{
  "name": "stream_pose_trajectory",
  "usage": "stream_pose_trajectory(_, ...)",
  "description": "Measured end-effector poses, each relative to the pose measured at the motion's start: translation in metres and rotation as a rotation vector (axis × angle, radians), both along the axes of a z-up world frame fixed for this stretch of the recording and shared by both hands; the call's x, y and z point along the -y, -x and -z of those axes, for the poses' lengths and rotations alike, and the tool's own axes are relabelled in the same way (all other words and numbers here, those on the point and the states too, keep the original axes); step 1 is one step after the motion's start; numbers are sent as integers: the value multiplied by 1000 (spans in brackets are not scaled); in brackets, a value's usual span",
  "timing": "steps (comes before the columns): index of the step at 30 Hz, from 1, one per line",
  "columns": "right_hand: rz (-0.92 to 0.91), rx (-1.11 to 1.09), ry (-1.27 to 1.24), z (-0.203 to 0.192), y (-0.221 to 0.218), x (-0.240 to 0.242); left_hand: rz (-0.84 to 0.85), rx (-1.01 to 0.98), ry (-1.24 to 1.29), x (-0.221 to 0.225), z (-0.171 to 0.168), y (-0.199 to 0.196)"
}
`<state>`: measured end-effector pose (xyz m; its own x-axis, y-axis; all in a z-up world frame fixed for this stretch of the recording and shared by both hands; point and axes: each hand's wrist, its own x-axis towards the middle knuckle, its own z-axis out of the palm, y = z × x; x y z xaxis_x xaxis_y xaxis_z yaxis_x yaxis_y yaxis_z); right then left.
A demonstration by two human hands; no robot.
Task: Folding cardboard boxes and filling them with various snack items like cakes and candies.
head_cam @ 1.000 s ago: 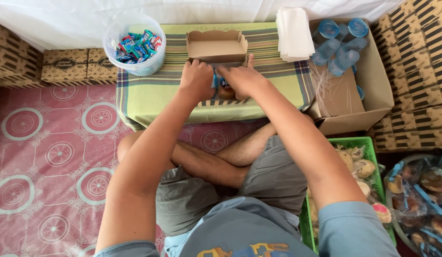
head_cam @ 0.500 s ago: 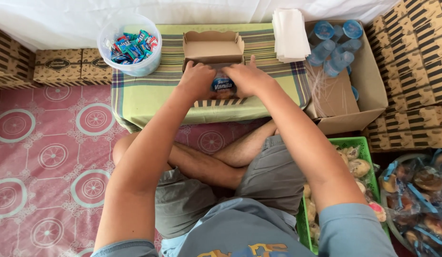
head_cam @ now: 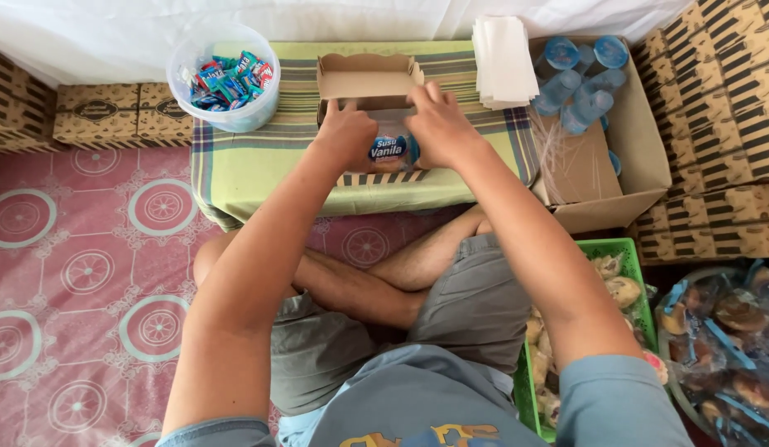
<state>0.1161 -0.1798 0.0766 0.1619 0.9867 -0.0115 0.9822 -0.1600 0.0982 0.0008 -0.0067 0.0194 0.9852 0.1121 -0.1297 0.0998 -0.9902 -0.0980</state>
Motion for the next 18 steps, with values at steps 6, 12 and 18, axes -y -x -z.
stream_pose_trajectory(6, 239, -21, 82, -4, 7, -3, 91, 199, 27, 11, -7, 1)
stream_pose_trajectory(12, 462, -149, 326, -12, 12, -13, 98, 101, -35, 10, -12, 3)
stream_pose_trajectory(18, 506, -171, 355, -19, 10, -8, 107, 174, -26, 10, -13, 7)
